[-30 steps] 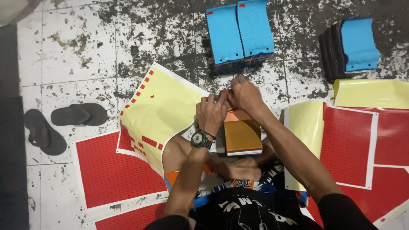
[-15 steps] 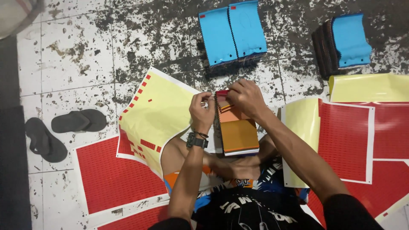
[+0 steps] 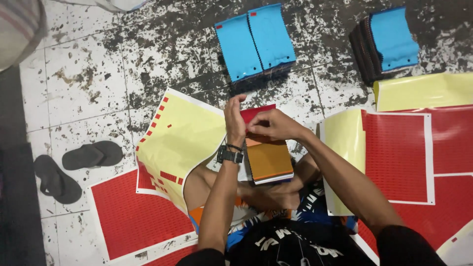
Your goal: The person sits on the floor and assembles notebooks by peeling small red adhesive squares from a yellow backing sheet and pressing them onto the spine of a stack of colored covers. The person repeats this process for several notebooks, stacking the finished items nearby.
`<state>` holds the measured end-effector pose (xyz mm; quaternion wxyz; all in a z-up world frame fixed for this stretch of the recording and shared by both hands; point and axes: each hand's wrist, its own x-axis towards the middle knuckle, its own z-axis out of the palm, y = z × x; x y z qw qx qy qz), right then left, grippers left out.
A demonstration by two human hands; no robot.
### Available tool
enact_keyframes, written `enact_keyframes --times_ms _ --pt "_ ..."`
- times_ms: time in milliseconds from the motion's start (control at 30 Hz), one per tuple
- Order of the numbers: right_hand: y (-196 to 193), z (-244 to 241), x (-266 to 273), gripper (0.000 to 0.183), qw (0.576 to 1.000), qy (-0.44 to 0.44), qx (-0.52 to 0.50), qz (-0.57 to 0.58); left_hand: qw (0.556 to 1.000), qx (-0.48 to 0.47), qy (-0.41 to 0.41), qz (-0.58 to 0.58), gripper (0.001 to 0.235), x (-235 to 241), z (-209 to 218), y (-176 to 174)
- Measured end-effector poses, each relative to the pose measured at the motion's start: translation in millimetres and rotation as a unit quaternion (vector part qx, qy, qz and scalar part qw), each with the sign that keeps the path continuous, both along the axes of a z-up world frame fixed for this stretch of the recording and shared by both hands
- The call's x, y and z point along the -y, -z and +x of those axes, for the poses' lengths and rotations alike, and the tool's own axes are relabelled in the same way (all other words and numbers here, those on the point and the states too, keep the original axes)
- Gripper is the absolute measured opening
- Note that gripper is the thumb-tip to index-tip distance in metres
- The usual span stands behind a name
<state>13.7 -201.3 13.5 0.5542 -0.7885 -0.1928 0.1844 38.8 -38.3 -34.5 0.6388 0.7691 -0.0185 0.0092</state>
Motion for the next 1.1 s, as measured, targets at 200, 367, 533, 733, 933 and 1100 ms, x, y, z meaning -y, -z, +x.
enact_keyframes --times_ms 200,367,533,733,933,1100 --pt "5.8 -2.2 6.7 0.018 0.999 0.001 0.002 -0.035 0.981 0.008 -0.185 0.06 0.015 -5.5 2.9 8.3" --pt "0.1 7.6 9.5 0.016 0.992 0.03 0.04 -0.118 0.976 0.064 -0.169 0.123 0.013 -24.5 -22.6 3.9" --pt "14.9 28.6 0.1 0.016 0.985 0.02 0.051 -0.166 0.942 0.213 -0.076 0.248 0.011 -27.5 -42.4 19.5" --pt "32.3 34.2 -1.6 0.016 0.965 0.015 0.083 -0.25 0.923 0.213 -0.06 0.314 0.008 -22.9 -41.2 33.9" --pt "25.5 33.7 -6.6 0.021 0.955 0.028 0.058 -0.289 0.907 0.242 -0.082 0.335 0.012 -19.8 -41.1 35.9" --pt "55.0 38.2 -17.1 0.027 0.933 0.058 0.076 -0.346 0.824 0.316 -0.119 0.456 0.022 -18.8 -39.8 14.8"
